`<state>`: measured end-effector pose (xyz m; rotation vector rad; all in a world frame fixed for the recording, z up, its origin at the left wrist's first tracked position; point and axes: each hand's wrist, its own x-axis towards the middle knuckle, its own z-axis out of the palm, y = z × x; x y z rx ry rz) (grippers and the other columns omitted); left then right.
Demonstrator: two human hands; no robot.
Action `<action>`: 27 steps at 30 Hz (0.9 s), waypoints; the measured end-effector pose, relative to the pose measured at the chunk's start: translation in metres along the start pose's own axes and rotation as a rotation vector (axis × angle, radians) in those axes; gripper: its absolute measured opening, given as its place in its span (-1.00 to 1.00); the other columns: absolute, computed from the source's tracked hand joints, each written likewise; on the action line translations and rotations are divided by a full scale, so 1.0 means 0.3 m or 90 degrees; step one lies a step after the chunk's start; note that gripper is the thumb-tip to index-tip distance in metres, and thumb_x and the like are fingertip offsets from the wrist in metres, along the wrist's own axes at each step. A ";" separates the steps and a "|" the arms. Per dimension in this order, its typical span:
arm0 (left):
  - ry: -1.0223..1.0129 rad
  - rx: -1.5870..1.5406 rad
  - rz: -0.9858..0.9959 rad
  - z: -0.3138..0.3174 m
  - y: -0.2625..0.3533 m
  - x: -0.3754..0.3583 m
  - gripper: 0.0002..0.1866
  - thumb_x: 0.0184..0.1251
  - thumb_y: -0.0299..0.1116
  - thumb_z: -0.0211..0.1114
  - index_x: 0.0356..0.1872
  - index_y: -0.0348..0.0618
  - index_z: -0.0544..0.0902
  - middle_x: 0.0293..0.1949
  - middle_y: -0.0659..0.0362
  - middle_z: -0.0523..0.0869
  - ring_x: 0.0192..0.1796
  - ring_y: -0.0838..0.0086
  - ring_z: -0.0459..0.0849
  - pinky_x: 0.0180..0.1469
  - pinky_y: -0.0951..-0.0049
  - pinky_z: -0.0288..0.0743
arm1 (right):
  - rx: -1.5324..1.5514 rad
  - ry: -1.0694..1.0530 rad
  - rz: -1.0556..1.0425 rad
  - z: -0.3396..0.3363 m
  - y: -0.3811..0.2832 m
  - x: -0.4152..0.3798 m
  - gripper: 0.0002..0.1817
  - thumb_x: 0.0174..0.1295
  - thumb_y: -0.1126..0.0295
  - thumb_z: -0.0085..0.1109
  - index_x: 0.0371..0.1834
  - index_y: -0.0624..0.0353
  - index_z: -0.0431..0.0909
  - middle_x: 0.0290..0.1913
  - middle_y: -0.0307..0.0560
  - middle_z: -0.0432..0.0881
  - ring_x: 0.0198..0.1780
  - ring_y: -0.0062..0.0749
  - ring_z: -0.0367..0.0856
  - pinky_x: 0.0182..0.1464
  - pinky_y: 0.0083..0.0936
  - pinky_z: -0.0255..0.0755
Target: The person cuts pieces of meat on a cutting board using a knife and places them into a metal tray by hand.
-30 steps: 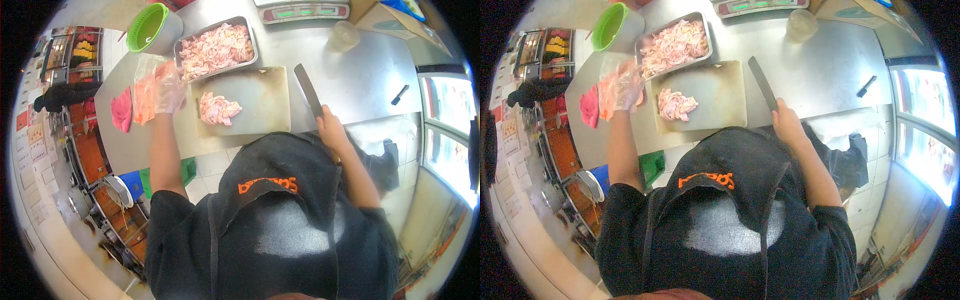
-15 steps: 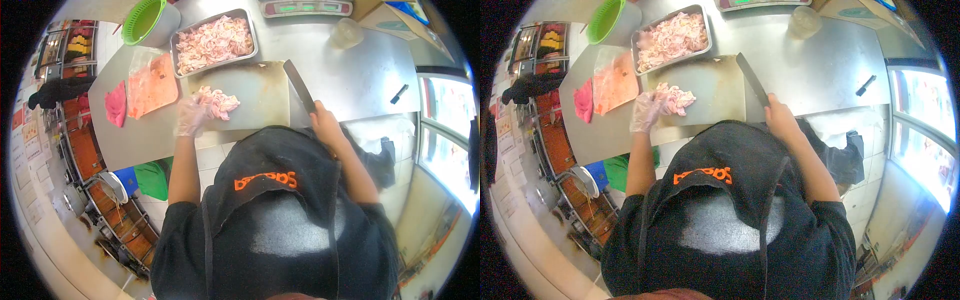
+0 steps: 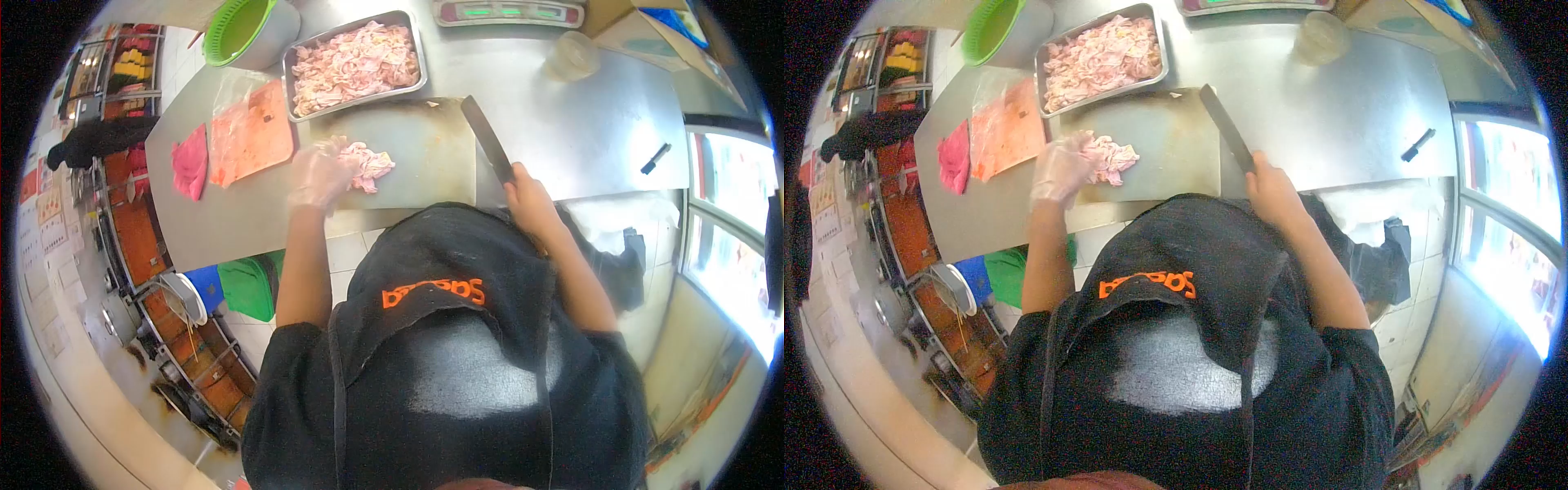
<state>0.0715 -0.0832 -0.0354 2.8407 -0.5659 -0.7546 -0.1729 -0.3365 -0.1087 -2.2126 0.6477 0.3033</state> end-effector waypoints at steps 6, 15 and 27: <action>0.237 0.064 0.160 0.304 -0.257 0.091 -0.53 0.23 -0.12 0.34 0.14 -0.10 0.66 0.05 -0.06 0.71 0.03 0.19 0.73 0.15 0.25 0.55 | 0.008 0.008 -0.014 -0.027 -0.015 -0.015 -0.67 0.36 0.41 0.00 0.12 0.30 0.30 -0.29 0.46 0.62 -0.15 0.43 0.58 -0.12 0.15 0.42; 0.186 -0.524 -0.090 0.060 -0.061 -0.073 -0.72 0.25 -0.32 0.38 -0.10 -0.28 0.70 -0.34 0.12 0.76 -0.30 0.51 0.68 -0.22 0.45 0.55 | -0.014 -0.075 -0.016 -0.106 0.063 0.043 -0.67 0.36 0.42 -0.01 0.14 0.29 0.31 -0.31 0.46 0.62 -0.20 0.43 0.59 -0.15 0.13 0.44; -0.017 -0.326 0.092 0.195 0.077 0.030 -0.36 0.33 -0.11 0.32 0.32 -0.30 0.42 -0.11 0.01 0.76 -0.03 0.30 0.73 0.07 0.33 0.57 | -0.062 -0.077 -0.069 -0.156 0.073 0.038 -0.67 0.35 0.37 0.01 0.12 0.25 0.30 -0.32 0.45 0.62 -0.18 0.44 0.58 -0.12 0.19 0.42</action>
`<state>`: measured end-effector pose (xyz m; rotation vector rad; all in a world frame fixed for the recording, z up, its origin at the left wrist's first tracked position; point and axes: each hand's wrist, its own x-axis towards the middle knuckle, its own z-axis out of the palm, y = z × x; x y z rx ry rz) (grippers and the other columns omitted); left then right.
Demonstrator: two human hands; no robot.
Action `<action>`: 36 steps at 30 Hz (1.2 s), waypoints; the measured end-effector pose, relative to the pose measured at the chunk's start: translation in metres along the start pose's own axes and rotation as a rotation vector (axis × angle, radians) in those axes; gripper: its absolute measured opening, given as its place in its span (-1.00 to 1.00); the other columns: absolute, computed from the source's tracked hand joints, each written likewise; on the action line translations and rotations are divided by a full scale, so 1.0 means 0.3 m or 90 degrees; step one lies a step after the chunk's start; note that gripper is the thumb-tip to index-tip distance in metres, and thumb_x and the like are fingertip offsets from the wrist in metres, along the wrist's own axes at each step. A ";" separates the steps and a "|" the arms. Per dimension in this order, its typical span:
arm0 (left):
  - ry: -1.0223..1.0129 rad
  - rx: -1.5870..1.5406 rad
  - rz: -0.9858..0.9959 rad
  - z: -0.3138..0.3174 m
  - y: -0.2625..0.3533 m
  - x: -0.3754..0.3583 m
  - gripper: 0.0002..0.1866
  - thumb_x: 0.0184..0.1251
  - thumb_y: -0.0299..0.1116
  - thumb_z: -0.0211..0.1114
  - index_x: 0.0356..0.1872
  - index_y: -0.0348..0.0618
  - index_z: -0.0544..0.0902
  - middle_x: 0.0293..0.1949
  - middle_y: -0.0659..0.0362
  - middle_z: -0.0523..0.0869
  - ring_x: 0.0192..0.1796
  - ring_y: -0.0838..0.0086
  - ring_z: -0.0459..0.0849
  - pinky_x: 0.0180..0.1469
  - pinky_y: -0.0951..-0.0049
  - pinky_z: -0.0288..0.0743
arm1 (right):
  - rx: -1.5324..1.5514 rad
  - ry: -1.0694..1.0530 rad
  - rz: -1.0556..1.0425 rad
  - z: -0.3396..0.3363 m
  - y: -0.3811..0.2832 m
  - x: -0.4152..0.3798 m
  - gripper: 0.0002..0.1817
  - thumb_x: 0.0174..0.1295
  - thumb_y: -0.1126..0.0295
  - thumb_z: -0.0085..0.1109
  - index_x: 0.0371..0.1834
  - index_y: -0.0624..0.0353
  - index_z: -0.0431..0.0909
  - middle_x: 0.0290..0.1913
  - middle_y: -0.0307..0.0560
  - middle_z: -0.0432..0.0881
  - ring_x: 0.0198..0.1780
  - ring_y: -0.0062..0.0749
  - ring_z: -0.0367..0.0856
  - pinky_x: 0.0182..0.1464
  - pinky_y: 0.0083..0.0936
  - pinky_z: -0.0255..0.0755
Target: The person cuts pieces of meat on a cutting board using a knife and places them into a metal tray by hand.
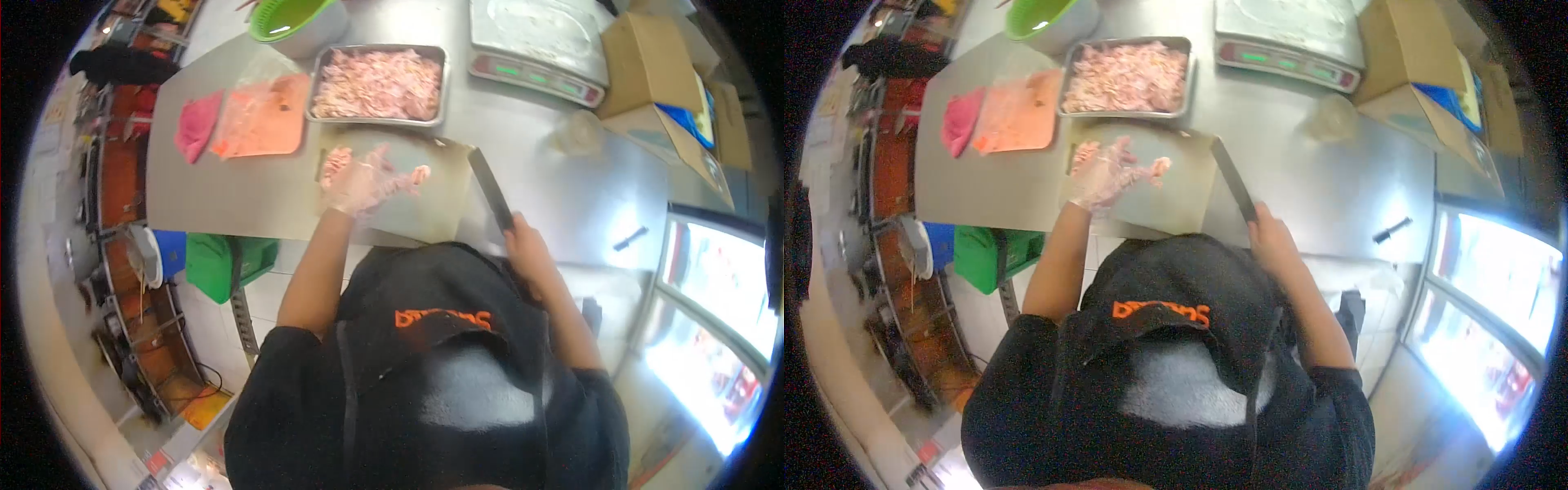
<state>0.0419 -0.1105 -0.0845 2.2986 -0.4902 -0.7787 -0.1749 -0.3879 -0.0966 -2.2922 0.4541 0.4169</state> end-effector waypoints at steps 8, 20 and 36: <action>0.171 0.333 0.306 0.112 -0.069 0.009 -0.59 0.30 -0.09 0.24 -0.09 -0.25 0.72 -0.14 -0.13 0.75 -0.07 0.09 0.74 -0.01 0.16 0.58 | -0.014 0.026 0.087 0.107 -0.188 -0.023 -0.74 0.35 0.40 -0.06 0.04 0.24 0.31 -0.31 0.45 0.63 -0.15 0.42 0.60 -0.06 0.16 0.44; -0.026 0.184 0.149 0.146 -0.044 0.079 -0.66 0.34 -0.09 0.16 -0.27 -0.18 0.69 -0.26 -0.15 0.73 -0.16 -0.10 0.70 -0.12 -0.04 0.55 | -0.183 0.039 0.211 0.196 -0.316 -0.001 -0.82 0.33 0.47 -0.17 -0.04 0.20 0.31 -0.27 0.37 0.66 -0.14 0.33 0.65 -0.08 0.14 0.50; -0.004 0.213 0.186 0.184 -0.029 0.080 -0.58 0.43 -0.01 0.07 -0.25 -0.15 0.72 -0.26 -0.11 0.73 -0.16 -0.06 0.71 -0.10 0.01 0.56 | -0.103 -0.034 0.156 0.330 -0.298 0.032 -0.81 0.36 0.44 -0.22 -0.02 0.18 0.29 -0.20 0.37 0.66 -0.08 0.34 0.64 -0.04 0.14 0.47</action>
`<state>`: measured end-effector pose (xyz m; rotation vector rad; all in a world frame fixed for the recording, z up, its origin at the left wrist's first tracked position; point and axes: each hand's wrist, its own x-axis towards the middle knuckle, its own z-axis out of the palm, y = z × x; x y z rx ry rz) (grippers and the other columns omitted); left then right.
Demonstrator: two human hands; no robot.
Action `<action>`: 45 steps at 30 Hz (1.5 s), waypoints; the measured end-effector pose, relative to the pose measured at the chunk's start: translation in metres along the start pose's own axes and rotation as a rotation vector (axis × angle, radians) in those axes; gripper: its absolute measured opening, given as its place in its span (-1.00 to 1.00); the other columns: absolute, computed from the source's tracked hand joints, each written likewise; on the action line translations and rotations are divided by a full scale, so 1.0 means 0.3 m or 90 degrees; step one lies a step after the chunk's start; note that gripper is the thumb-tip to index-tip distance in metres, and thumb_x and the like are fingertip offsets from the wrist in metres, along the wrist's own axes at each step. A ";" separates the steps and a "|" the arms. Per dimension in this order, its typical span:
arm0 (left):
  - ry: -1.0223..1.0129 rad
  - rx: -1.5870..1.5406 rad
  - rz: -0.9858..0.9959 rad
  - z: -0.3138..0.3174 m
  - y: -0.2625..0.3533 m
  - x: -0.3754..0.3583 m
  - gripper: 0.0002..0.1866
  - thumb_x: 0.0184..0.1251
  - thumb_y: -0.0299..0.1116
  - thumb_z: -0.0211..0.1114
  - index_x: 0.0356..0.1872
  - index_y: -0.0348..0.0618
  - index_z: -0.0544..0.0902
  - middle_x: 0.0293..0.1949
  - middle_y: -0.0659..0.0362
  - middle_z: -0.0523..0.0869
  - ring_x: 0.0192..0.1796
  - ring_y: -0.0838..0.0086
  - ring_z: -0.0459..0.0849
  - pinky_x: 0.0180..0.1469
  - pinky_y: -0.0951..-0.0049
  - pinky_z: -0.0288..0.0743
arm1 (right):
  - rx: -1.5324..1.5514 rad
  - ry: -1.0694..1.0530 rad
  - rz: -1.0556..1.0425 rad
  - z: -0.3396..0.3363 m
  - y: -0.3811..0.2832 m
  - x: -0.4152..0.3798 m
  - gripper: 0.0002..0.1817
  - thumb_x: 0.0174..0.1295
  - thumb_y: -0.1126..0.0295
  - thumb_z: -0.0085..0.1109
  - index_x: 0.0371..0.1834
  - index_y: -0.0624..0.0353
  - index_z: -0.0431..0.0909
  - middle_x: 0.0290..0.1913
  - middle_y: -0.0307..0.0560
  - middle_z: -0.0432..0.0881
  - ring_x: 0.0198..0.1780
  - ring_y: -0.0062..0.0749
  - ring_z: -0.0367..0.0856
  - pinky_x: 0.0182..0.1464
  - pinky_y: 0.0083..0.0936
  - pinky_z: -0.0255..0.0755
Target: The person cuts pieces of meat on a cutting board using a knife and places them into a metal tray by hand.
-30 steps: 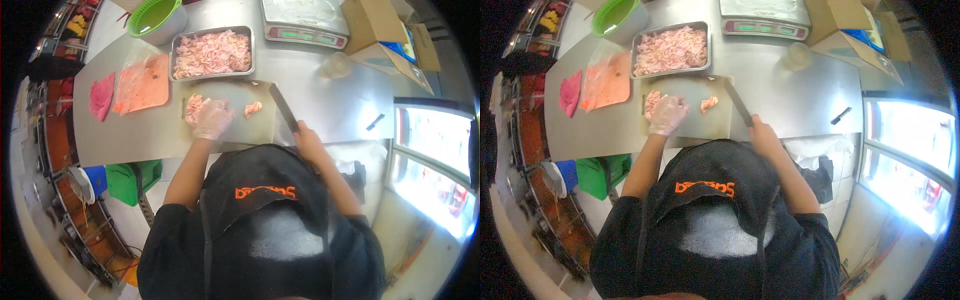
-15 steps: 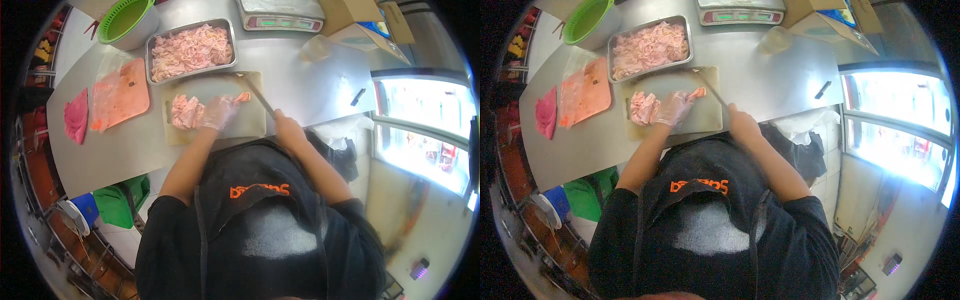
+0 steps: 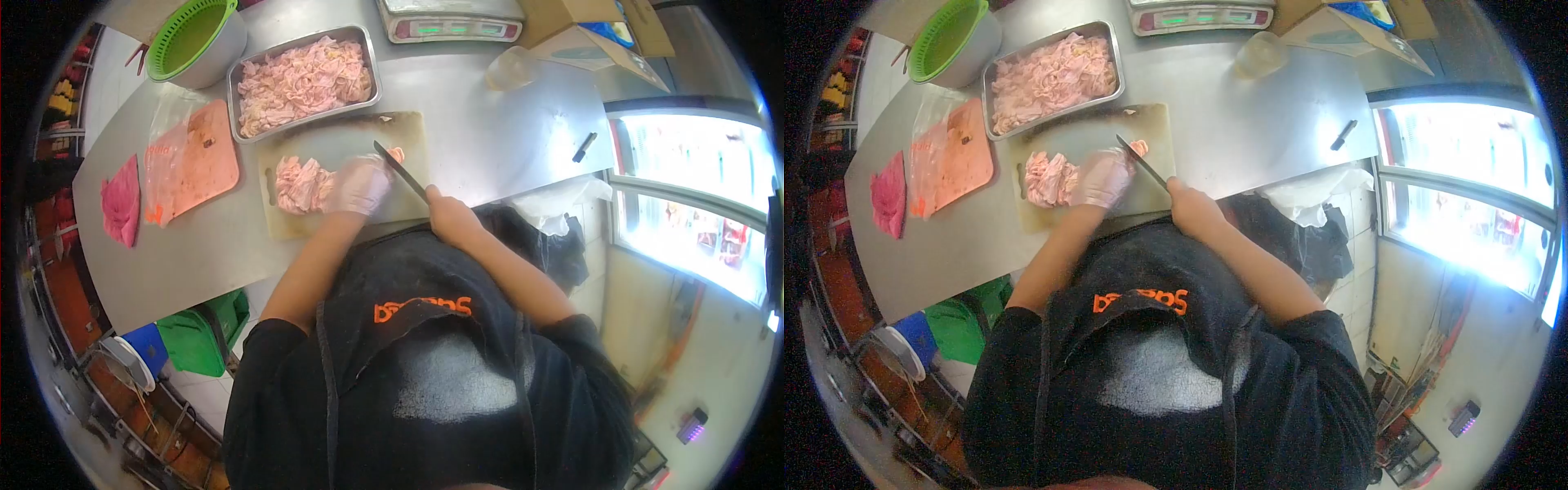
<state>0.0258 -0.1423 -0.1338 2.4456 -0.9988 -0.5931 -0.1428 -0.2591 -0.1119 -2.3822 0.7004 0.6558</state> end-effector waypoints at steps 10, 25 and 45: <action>0.018 0.014 0.099 0.086 -0.060 0.026 -0.73 0.16 -0.20 0.22 -0.49 -0.19 0.72 -0.43 -0.08 0.72 -0.36 -0.02 0.70 -0.27 0.04 0.57 | -0.003 -0.043 -0.010 -0.029 -0.071 0.069 -0.77 0.40 0.41 -0.24 0.05 0.22 0.29 -0.14 0.37 0.66 -0.05 0.28 0.65 -0.02 0.11 0.48; 0.069 0.081 0.193 0.037 -0.093 -0.026 -0.78 0.15 -0.25 0.25 -0.54 -0.15 0.69 -0.53 -0.03 0.68 -0.43 0.04 0.67 -0.33 0.08 0.54 | 0.002 0.024 0.004 -0.122 -0.054 0.109 -0.76 0.38 0.41 -0.19 0.07 0.18 0.30 -0.18 0.34 0.67 -0.07 0.27 0.66 -0.06 0.04 0.50; 0.123 0.233 0.322 0.146 -0.143 -0.033 -0.81 0.01 -0.19 0.33 -0.55 -0.09 0.68 -0.50 0.11 0.69 -0.41 0.20 0.65 -0.30 0.14 0.49 | 0.002 -0.047 -0.097 -0.026 -0.137 0.162 -0.68 0.41 0.39 -0.22 0.17 0.18 0.34 -0.14 0.27 0.69 -0.08 0.19 0.69 -0.04 0.03 0.54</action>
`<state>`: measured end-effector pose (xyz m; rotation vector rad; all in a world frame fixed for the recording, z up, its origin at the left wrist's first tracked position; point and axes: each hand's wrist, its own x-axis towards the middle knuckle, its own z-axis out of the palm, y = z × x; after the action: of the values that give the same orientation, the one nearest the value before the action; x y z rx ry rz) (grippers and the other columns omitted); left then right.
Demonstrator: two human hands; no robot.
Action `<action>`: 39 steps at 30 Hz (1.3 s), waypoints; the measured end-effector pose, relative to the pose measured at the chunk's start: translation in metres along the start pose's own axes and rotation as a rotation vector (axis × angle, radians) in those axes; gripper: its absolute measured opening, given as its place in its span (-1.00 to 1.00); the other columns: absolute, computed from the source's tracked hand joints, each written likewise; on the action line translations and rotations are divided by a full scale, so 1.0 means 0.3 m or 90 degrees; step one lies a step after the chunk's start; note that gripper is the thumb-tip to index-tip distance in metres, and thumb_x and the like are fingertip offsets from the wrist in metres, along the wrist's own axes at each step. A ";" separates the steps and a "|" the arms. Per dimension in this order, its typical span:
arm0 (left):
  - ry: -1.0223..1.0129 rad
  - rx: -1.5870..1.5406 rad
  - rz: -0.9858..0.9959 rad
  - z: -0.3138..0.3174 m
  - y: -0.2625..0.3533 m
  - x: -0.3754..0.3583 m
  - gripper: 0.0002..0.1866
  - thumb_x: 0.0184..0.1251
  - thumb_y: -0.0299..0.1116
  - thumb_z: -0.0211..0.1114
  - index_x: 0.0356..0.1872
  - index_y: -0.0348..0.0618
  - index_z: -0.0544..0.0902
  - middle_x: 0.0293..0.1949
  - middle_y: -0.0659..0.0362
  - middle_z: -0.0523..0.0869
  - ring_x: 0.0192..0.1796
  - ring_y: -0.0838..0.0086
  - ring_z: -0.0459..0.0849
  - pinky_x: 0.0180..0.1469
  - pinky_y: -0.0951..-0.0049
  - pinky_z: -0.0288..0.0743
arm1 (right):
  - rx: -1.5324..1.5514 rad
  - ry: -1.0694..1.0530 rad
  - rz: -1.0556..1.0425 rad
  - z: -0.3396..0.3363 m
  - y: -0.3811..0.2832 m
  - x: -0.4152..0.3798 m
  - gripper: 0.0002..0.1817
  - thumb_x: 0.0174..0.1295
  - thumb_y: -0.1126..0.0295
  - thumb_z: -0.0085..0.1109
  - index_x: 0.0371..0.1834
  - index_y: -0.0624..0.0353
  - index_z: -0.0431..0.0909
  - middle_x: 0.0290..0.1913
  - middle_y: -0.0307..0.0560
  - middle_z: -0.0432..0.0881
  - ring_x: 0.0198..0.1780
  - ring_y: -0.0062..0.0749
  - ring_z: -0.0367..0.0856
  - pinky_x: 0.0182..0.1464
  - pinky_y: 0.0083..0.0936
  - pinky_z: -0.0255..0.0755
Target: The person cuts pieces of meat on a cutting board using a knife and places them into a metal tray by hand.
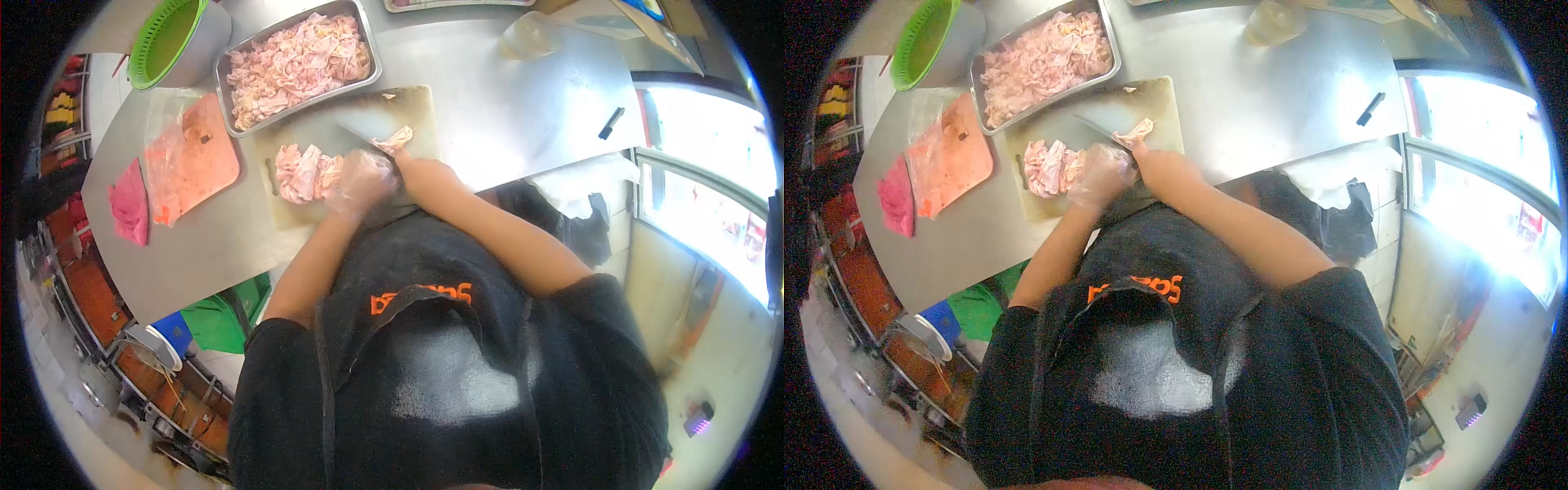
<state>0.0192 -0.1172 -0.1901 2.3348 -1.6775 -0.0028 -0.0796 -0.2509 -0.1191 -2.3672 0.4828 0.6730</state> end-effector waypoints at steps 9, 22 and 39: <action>-0.154 -0.019 -0.024 -0.093 -0.001 0.027 -0.76 0.13 -0.18 0.30 -0.53 -0.13 0.70 -0.47 0.03 0.72 -0.35 0.12 0.69 -0.24 0.12 0.53 | 0.035 0.077 0.027 -0.032 0.045 -0.048 -0.72 0.39 0.41 -0.22 0.11 0.18 0.31 -0.19 0.24 0.70 -0.11 0.19 0.69 -0.08 0.06 0.53; -0.001 -0.100 -0.075 -0.084 0.011 0.049 -0.71 0.18 -0.19 0.30 -0.61 -0.16 0.67 -0.60 -0.01 0.65 -0.49 0.09 0.62 -0.37 0.13 0.47 | -0.040 -0.024 0.057 -0.011 0.112 -0.139 -0.74 0.31 0.49 -0.12 0.06 0.16 0.31 -0.21 0.25 0.67 -0.07 0.25 0.66 -0.06 0.07 0.52; -0.083 -0.104 -0.030 0.030 -0.019 -0.005 -0.70 0.11 -0.06 0.31 -0.37 -0.09 0.71 -0.37 0.04 0.73 -0.29 0.15 0.67 -0.17 0.13 0.49 | -0.017 0.032 -0.022 -0.009 0.035 -0.037 -0.77 0.42 0.37 -0.21 0.00 0.22 0.36 -0.20 0.28 0.69 -0.11 0.22 0.69 -0.10 0.04 0.53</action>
<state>0.0227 -0.1159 -0.2002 2.2943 -1.6122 -0.2958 -0.0927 -0.2585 -0.1159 -2.4160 0.4554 0.6092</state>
